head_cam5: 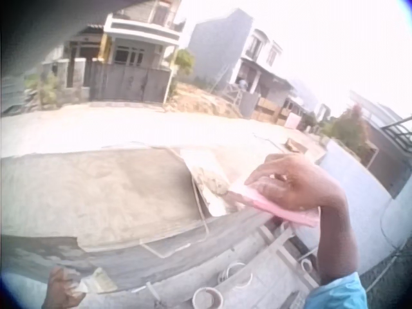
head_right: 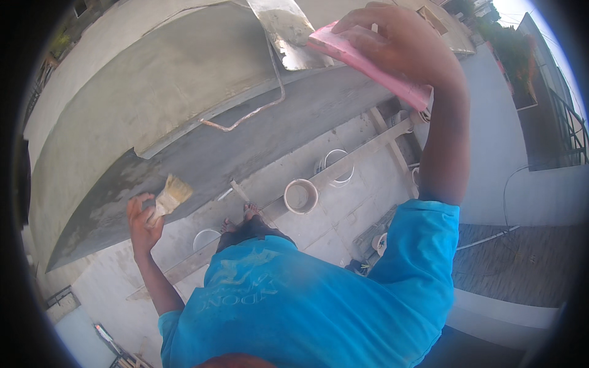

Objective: The person smooths a concrete surface using a pink sponge in one hand and a brush in the other. The person repeatedly rubs the sponge against the concrete while occasionally using the brush to apply or spread material.

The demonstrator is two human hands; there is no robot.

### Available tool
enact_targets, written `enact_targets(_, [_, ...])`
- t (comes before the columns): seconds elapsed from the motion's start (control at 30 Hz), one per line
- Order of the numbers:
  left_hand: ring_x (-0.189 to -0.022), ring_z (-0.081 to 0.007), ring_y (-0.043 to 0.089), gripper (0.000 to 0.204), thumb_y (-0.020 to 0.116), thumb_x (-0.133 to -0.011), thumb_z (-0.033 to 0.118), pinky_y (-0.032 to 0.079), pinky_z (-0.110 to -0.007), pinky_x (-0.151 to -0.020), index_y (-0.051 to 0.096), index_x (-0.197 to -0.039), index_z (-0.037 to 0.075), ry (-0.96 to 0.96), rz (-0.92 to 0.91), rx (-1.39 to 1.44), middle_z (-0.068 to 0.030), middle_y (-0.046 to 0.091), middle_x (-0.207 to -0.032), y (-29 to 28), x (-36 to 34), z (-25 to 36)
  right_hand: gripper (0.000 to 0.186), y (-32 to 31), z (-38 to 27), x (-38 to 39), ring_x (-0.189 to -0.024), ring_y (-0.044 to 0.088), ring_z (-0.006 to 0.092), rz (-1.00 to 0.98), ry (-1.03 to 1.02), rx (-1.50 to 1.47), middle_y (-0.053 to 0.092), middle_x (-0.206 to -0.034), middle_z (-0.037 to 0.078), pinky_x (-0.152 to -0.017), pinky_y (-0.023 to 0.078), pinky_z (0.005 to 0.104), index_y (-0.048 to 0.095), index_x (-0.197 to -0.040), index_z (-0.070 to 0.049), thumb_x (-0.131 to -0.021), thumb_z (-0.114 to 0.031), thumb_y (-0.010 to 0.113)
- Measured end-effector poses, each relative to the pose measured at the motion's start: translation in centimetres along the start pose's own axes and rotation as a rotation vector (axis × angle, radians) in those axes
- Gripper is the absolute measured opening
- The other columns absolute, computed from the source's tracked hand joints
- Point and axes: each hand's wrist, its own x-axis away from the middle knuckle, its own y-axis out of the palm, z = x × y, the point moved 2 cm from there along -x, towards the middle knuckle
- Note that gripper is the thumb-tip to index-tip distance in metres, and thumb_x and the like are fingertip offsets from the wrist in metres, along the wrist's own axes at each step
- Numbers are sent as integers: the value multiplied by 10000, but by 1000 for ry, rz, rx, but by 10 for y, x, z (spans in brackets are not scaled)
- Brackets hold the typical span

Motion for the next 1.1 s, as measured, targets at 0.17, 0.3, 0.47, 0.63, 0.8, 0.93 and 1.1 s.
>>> enact_targets(0.17, [-1109, -373, 578, 181, 760, -629, 23, 459, -449, -958, 655, -773, -3, -2, -16, -26, -138, 646, -1173, 2, -6, -4, 310, 7, 14, 36, -922, 657, 119, 56, 86, -1072, 699, -1081, 62, -798, 518, 259, 656, -1262, 4, -1008, -174, 639])
enact_targets(0.3, [-1104, -369, 580, 194, 762, -610, 45, 461, -450, -947, 670, -776, 4, 30, -3, 0, -131, 654, -1165, 1, -4, -11, 413, 35, -5, 57, -1016, 694, 170, 245, 79, -1665, 692, -1182, 121, -891, 570, 311, 572, -1341, 54, -997, -161, 653])
enact_targets(0.47, [-1106, -342, 589, 171, 757, -623, 65, 468, -438, -942, 692, -773, 15, 94, -42, 22, -100, 672, -1178, -10, -3, -11, 385, 74, -135, 77, -1033, 650, 171, 800, 396, -1646, 667, -1162, 97, -837, 553, 310, 582, -1210, -22, -989, -312, 705])
enact_targets(0.63, [-1145, -325, 590, 182, 798, -659, 123, 461, -448, -961, 709, -793, 37, 130, -136, 63, -71, 665, -1198, -17, 11, -35, 609, 171, -242, 90, -1069, 607, 236, 795, 105, -1294, 607, -1162, 194, -892, 518, 394, 498, -1258, -55, -874, -416, 803])
enact_targets(0.8, [-1108, -304, 597, 171, 801, -665, 130, 468, -441, -940, 726, -799, 54, 56, -201, 29, -53, 668, -1163, -26, 52, -71, 590, 241, -339, 23, -1059, 588, 242, 1010, 30, -1150, 480, -1236, 207, -697, 657, 284, 446, -1386, -14, -884, 16, 754])
enact_targets(0.93, [-1057, -280, 616, 174, 802, -680, 131, 478, -431, -921, 733, -820, 53, -56, -241, 64, -32, 675, -1109, -32, 109, -106, 599, 272, -374, -18, -1029, 594, 229, 1054, 104, -1102, 466, -1191, 171, -656, 636, 270, 475, -1386, -62, -871, 11, 773])
enact_targets(1.1, [-1013, -272, 630, 167, 802, -709, 126, 492, -417, -909, 734, -842, 52, -127, -246, 88, -24, 681, -1044, -36, 152, -131, 597, 282, -408, -49, -972, 585, 198, 1141, 46, -919, 464, -1170, 138, -605, 555, 275, 537, -1355, -90, -832, 11, 808])
